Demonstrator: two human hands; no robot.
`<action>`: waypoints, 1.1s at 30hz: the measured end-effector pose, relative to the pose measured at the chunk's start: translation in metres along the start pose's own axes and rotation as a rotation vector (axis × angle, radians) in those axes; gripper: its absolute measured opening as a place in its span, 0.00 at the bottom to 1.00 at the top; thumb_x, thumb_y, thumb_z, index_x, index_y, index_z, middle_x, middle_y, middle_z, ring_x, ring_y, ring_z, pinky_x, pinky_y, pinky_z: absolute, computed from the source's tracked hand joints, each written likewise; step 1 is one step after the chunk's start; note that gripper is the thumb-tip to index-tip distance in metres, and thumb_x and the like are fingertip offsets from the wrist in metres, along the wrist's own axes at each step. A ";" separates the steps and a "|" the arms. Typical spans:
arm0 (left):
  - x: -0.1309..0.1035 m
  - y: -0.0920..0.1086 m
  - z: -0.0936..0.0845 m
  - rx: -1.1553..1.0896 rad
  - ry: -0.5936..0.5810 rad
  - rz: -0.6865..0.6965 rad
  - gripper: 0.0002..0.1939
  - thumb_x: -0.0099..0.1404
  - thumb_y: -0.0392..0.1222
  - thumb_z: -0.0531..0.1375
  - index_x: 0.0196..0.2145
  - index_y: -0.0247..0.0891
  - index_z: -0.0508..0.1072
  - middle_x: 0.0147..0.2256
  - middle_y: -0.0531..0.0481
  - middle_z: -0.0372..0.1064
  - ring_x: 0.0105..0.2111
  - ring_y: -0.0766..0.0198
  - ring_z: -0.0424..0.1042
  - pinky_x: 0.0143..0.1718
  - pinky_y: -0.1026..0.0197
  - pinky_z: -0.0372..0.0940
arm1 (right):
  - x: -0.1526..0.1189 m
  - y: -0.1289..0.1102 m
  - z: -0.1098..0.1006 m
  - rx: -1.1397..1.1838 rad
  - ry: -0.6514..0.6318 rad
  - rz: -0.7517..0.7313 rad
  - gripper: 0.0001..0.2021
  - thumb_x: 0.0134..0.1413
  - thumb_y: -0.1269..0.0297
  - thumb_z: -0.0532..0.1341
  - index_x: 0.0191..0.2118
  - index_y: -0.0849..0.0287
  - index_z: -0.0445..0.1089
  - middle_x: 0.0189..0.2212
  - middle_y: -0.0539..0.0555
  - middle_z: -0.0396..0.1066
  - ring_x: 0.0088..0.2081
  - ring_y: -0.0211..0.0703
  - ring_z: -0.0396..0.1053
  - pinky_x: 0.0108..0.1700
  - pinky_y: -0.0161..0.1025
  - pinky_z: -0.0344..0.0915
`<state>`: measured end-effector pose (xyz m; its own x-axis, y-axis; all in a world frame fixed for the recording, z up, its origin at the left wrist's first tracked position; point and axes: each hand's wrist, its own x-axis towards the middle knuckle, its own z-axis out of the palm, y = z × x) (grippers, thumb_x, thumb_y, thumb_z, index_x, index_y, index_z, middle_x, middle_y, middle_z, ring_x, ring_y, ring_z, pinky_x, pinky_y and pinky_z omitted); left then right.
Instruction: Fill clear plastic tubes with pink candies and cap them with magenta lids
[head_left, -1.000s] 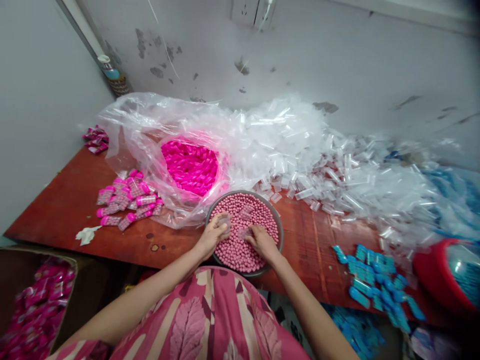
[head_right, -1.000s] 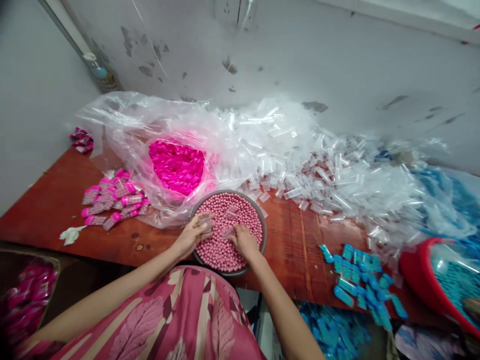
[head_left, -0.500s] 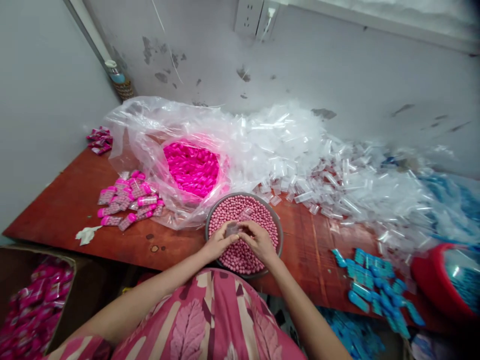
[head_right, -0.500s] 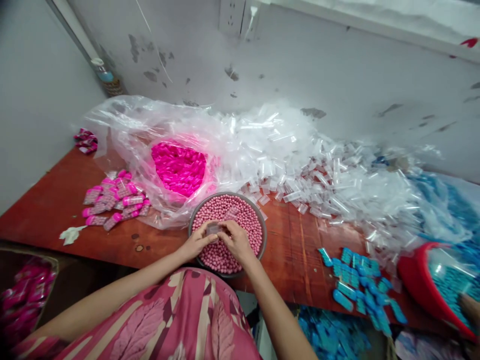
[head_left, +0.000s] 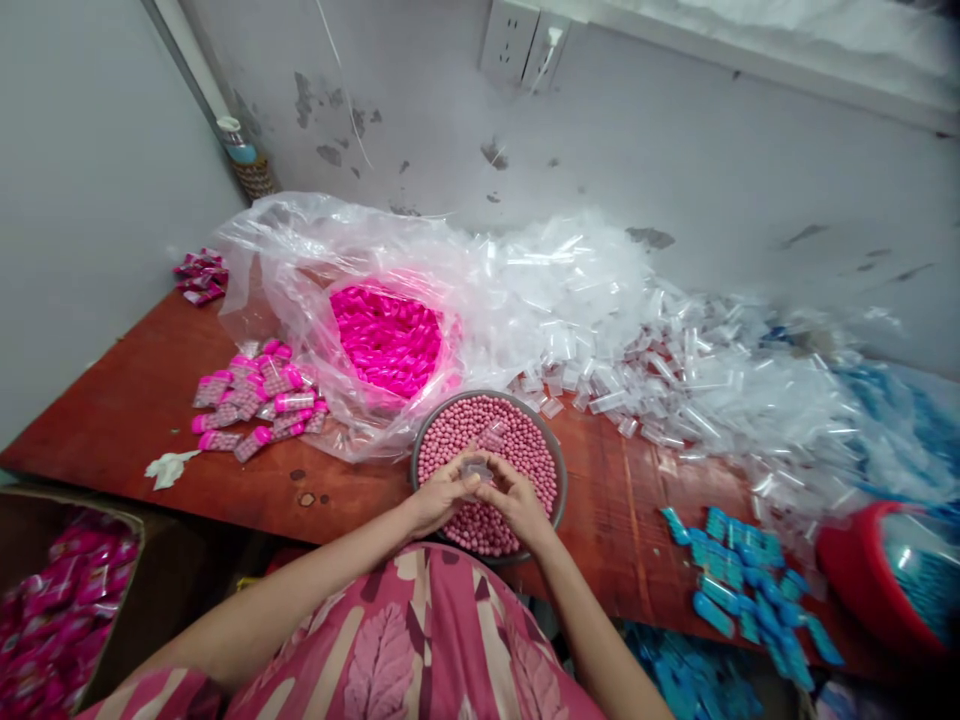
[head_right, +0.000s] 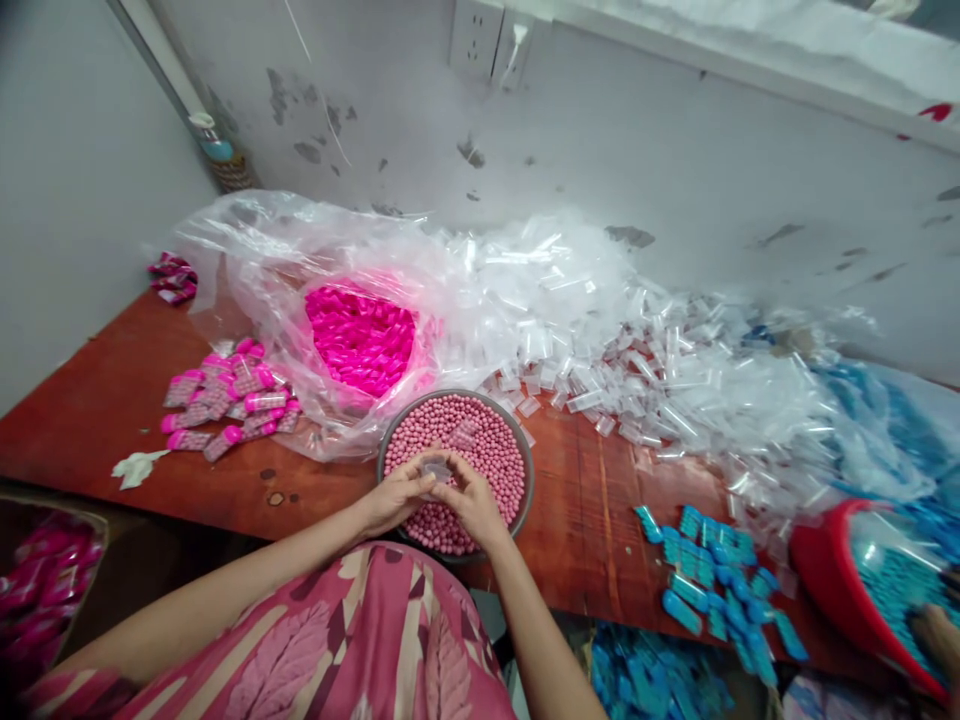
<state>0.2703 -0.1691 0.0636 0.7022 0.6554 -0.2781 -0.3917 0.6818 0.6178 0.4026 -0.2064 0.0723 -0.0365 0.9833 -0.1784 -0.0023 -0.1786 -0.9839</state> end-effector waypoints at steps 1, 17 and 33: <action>0.000 -0.001 0.000 0.002 -0.023 -0.013 0.19 0.54 0.38 0.59 0.45 0.39 0.65 0.46 0.45 0.62 0.45 0.60 0.63 0.46 0.58 0.56 | -0.002 0.000 0.000 -0.043 -0.018 -0.007 0.19 0.47 0.63 0.58 0.48 0.55 0.59 0.46 0.52 0.64 0.47 0.43 0.61 0.48 0.41 0.58; -0.012 0.013 -0.033 0.436 0.378 0.153 0.16 0.55 0.46 0.56 0.38 0.35 0.70 0.38 0.45 0.69 0.40 0.61 0.67 0.41 0.60 0.61 | 0.025 0.068 -0.015 -0.997 -0.131 -0.024 0.10 0.43 0.78 0.51 0.31 0.62 0.66 0.31 0.57 0.68 0.38 0.44 0.62 0.41 0.38 0.57; 0.000 0.011 -0.020 1.037 0.203 0.263 0.12 0.53 0.36 0.56 0.37 0.40 0.70 0.35 0.50 0.70 0.35 0.61 0.67 0.40 0.59 0.60 | 0.012 0.059 -0.015 0.121 0.278 0.037 0.18 0.41 0.62 0.61 0.42 0.56 0.61 0.40 0.51 0.64 0.41 0.40 0.63 0.42 0.37 0.61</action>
<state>0.2535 -0.1552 0.0556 0.5211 0.8471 -0.1043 0.2441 -0.0308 0.9693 0.4166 -0.2044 0.0121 0.2357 0.9451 -0.2265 -0.1260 -0.2014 -0.9714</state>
